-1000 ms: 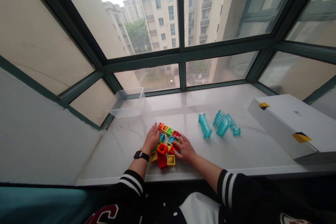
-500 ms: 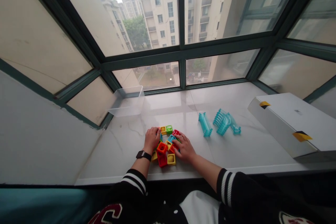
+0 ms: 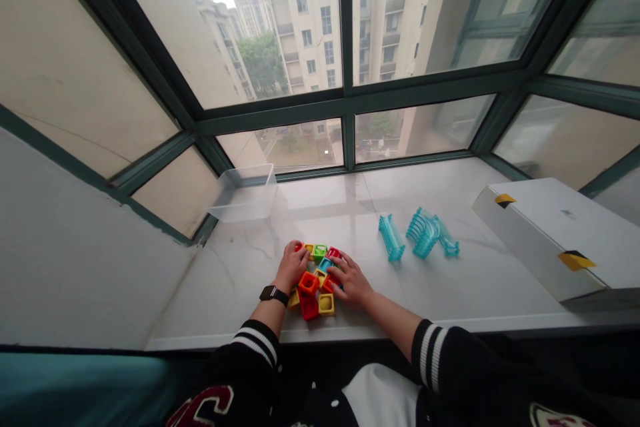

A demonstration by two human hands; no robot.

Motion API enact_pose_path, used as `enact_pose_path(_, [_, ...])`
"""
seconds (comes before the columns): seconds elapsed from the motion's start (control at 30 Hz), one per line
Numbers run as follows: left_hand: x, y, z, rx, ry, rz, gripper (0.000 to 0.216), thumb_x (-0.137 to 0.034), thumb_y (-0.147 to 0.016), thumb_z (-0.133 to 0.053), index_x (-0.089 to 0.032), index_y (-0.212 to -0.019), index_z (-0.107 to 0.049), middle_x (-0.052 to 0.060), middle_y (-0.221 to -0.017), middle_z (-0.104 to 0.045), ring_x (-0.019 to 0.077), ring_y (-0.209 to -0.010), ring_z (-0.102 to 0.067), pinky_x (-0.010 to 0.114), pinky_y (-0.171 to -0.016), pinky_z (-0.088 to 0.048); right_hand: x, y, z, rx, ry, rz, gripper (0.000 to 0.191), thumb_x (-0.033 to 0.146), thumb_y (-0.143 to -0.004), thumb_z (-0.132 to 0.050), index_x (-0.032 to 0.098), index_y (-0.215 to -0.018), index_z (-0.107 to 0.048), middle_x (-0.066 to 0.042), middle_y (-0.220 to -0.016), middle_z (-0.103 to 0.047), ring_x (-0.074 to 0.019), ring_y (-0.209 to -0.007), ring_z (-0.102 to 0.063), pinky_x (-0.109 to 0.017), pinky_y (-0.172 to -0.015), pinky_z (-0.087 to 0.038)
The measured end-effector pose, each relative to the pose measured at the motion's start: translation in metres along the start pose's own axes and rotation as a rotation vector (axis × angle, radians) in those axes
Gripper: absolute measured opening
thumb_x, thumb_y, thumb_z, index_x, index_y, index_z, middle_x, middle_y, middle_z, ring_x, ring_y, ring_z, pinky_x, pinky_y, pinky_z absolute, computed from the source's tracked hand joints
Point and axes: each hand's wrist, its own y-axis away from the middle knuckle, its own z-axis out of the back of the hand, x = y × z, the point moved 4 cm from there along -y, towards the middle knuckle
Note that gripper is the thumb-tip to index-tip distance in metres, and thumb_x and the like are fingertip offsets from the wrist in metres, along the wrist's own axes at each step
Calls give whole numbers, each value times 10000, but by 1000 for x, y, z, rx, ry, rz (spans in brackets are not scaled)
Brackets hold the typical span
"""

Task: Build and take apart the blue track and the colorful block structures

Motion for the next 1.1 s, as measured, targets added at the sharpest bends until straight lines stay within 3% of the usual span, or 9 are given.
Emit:
enact_pose_path(0.13, [1, 0, 2, 5, 28, -6, 341, -391, -1007, -523, -235, -784, -729, 130, -1231, -592, 297, -1240, -540, 489, -1156, -460, 2, -1, 2, 19, -13, 29, 440, 300, -890, -657, 272, -1327, -694, -64, -1570, -538, -347, -1574, -292, -557, -1259, -349])
enact_pose_path(0.33, [3, 1, 3, 3, 67, -12, 294, -341, -966, -554, -232, -735, -698, 123, -1297, -610, 308, -1392, -474, 507, -1258, -360, 1, -3, 3, 37, -41, 82, 465, 285, -881, -666, 286, -1346, -682, -62, -1573, -537, -338, -1579, -299, -564, -1256, -360])
enact_pose_path(0.47, [5, 2, 4, -24, 100, -2, 126, -244, -897, -577, -227, -947, -691, 114, -1224, -647, 288, -1288, -571, 489, -1168, -461, -1, -6, 3, 44, -58, 114, 473, 272, -875, -673, 269, -1348, -674, -70, -1577, -528, -330, -1594, -271, -549, -1279, -336])
enact_pose_path(0.6, [7, 7, 3, -31, 128, -5, 379, -200, -855, -593, -215, -1233, -602, 88, -1170, -672, 256, -1090, -666, 448, -1006, -564, -3, -10, 2, 52, -89, 174, 471, 264, -865, -682, 242, -1335, -675, -86, -1570, -532, -341, -1594, -266, -562, -1288, -323])
enact_pose_path(0.83, [6, 8, 2, -34, 154, -86, 411, -105, -851, -555, -215, -1243, -615, 112, -1298, -672, 270, -1271, -621, 484, -1143, -492, -6, -13, 2, 61, -119, 200, 463, 261, -872, -693, 257, -1335, -676, -79, -1563, -543, -343, -1581, -297, -564, -1290, -319])
enact_pose_path(1.1, [4, 9, 0, -23, 162, -94, 465, -60, -861, -514, -221, -1273, -658, 96, -1275, -721, 251, -1199, -672, 461, -1093, -538, -6, -15, 4, 58, -119, 213, 454, 256, -865, -696, 260, -1319, -687, -85, -1536, -562, -332, -1564, -333, -539, -1288, -322])
